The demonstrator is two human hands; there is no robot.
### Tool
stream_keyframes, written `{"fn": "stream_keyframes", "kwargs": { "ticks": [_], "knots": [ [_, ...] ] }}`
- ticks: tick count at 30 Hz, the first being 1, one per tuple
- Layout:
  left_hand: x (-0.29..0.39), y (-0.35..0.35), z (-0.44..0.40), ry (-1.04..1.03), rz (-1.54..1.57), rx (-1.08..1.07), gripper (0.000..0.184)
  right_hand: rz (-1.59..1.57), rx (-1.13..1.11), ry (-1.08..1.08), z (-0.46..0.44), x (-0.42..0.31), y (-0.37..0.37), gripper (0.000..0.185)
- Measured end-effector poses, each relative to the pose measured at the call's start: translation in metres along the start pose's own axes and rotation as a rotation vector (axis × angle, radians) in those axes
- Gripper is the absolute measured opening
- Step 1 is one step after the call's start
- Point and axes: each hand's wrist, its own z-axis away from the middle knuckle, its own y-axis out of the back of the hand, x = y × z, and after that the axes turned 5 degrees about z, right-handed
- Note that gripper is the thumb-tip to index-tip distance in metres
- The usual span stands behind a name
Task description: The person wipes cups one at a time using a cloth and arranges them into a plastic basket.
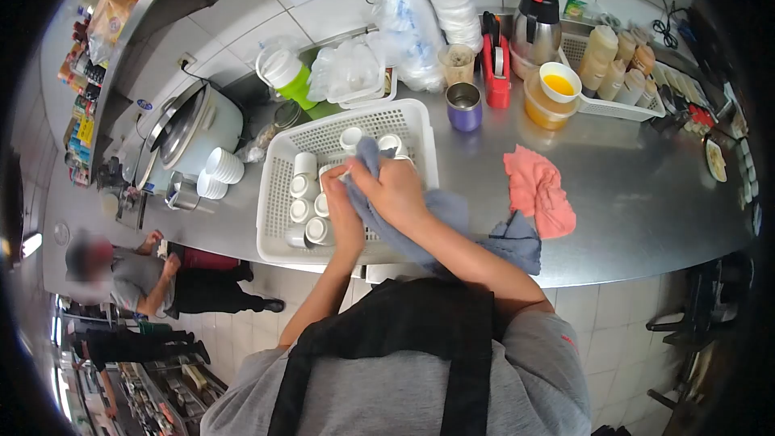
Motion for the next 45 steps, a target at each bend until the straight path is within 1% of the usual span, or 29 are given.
{"fn": "stream_keyframes", "kwargs": {
  "ticks": [1,2,3,4,5,7,9,10,12,13,15,16,19,20,22,24,25,26,29,32,34,35,36,37,39,42,43,44,45],
  "knots": [
    [0.003,-0.001,-0.003,0.162,0.153,0.002,0.056,0.165,-0.011,0.248,0.001,0.005,0.004,0.046],
    [0.008,0.004,-0.005,0.326,0.408,-0.094,0.06,0.33,-0.026,0.495,0.003,0.01,0.009,0.044],
    [0.019,0.007,-0.006,0.516,0.639,-0.154,0.065,0.353,-0.127,0.514,0.002,0.011,0.015,0.043],
    [0.017,0.029,-0.022,0.62,0.775,-0.396,0.067,0.376,-0.226,0.533,-0.001,0.011,0.023,0.041],
    [0.005,0.028,-0.017,0.591,0.724,-0.367,0.069,0.398,-0.325,0.552,-0.004,0.011,0.026,0.04],
    [0.031,0.002,-0.004,0.537,0.616,-0.306,0.074,0.137,-0.097,0.457,-0.009,0.021,0.017,0.043],
    [0.032,-0.022,0.013,0.338,0.606,-0.271,0.075,-0.059,0.087,0.342,-0.017,0.025,0.009,0.043],
    [-0.022,-0.022,0.022,0.3,0.545,-0.249,0.06,-0.123,0.159,0.275,-0.022,0.024,0.005,0.041],
    [-0.003,-0.024,0.04,0.207,0.147,-0.423,0.051,-0.256,0.235,0.192,-0.029,0.013,0.011,0.035],
    [0.005,-0.026,0.043,0.156,-0.055,-0.506,0.048,-0.229,0.239,0.206,-0.032,0.013,0.018,0.031],
    [0.015,-0.003,0.03,0.265,-0.207,-0.746,0.05,-0.176,0.248,0.234,-0.036,0.018,0.036,0.023],
    [0.02,0.011,0.024,0.322,-0.283,-0.862,0.051,-0.335,0.188,0.163,-0.035,0.013,0.041,0.023],
    [0.021,0.028,0.01,-0.153,-0.38,-0.818,0.062,-0.462,-0.057,-0.065,-0.03,0.003,0.072,0.025],
    [0.02,0.027,0.004,-0.243,-0.367,-0.639,0.067,-0.404,-0.075,-0.007,-0.031,0.009,0.07,0.025],
    [0.034,0.017,-0.006,-0.412,-0.336,-0.284,0.076,-0.316,-0.141,-0.034,-0.027,0.008,0.06,0.03],
    [0.049,0.004,-0.005,-0.462,-0.454,-0.349,0.083,-0.227,-0.163,-0.086,-0.022,0.002,0.047,0.04],
    [0.052,-0.001,-0.004,-0.488,-0.513,-0.379,0.086,-0.2,-0.155,-0.09,-0.021,0.003,0.044,0.041],
    [0.05,-0.002,-0.002,-0.389,-0.555,-0.352,0.089,-0.174,-0.148,-0.093,-0.021,0.005,0.041,0.041],
    [0.037,-0.001,0.0,-0.291,-0.33,-0.317,0.085,-0.159,-0.167,-0.115,-0.019,-0.004,0.046,0.043],
    [0.024,0.005,0.001,0.0,0.046,-0.362,0.066,-0.121,-0.263,-0.054,-0.014,-0.009,0.055,0.04],
    [0.023,0.008,0.003,0.411,0.627,-0.282,0.06,-0.049,-0.386,0.017,-0.013,-0.014,0.064,0.041],
    [0.021,0.011,0.003,0.617,0.917,-0.232,0.059,-0.122,-0.393,0.088,-0.011,-0.01,0.061,0.043],
    [0.017,0.019,-0.001,0.669,1.126,-0.349,0.066,-0.195,-0.397,0.159,-0.008,-0.003,0.055,0.045],
    [0.012,0.023,0.0,0.642,1.049,-0.446,0.065,-0.267,-0.398,0.23,-0.007,0.003,0.051,0.048],
    [0.012,0.025,0.002,0.584,0.888,-0.638,0.063,-0.345,-0.373,0.124,-0.007,0.014,0.052,0.045],
    [0.021,0.012,0.002,-0.001,0.096,-0.433,0.057,-0.586,-0.345,-0.124,-0.008,0.015,0.054,0.046],
    [0.023,0.013,-0.002,-0.055,0.112,-0.475,0.056,-0.686,-0.333,-0.222,-0.008,0.006,0.057,0.046],
    [0.026,0.016,-0.009,-0.112,0.129,-0.521,0.055,-0.573,-0.243,-0.313,-0.004,-0.008,0.059,0.053],
    [0.029,0.018,-0.013,-0.166,0.146,-0.568,0.054,-0.514,-0.213,-0.353,-0.005,-0.001,0.055,0.056]
  ]
}}
